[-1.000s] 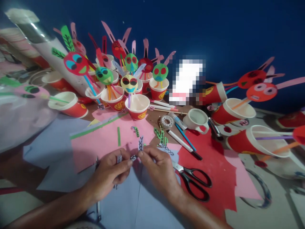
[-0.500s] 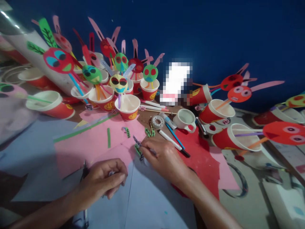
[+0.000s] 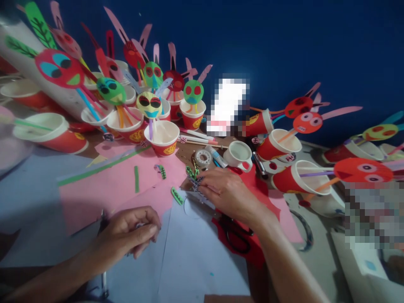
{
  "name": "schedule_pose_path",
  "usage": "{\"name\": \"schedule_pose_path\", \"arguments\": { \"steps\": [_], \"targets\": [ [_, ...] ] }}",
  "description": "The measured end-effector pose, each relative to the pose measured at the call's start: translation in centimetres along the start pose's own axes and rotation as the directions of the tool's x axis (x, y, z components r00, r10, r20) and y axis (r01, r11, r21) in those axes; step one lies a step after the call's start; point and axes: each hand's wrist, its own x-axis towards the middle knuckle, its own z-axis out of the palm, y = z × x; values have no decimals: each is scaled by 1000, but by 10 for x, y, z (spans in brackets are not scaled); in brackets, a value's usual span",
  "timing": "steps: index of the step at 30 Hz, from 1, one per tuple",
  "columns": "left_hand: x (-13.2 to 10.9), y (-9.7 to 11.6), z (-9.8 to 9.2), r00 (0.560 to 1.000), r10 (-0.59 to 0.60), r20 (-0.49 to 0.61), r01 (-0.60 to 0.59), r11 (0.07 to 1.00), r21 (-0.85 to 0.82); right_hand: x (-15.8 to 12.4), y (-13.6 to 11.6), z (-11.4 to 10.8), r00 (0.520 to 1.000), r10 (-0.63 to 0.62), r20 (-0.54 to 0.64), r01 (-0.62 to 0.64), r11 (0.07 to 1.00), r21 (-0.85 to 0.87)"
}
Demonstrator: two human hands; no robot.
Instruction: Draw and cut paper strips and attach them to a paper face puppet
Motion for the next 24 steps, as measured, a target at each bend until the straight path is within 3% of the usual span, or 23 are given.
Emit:
{"name": "schedule_pose_path", "arguments": {
  "steps": [4, 10, 24],
  "targets": [
    [0, -2, 0, 1000, -1, 3, 1, 1000, -14, 0, 0, -5, 1000, 12, -26, -13, 1000, -21],
    [2, -4, -1, 1000, 12, 16, -12, 1000, -21, 0, -2, 0, 997, 72, 41, -72, 997, 2],
    [1, -4, -1, 1000, -4, 13, 4, 1000, 15, 3, -6, 3, 1000, -24, 15, 26, 994, -109]
  ]
}}
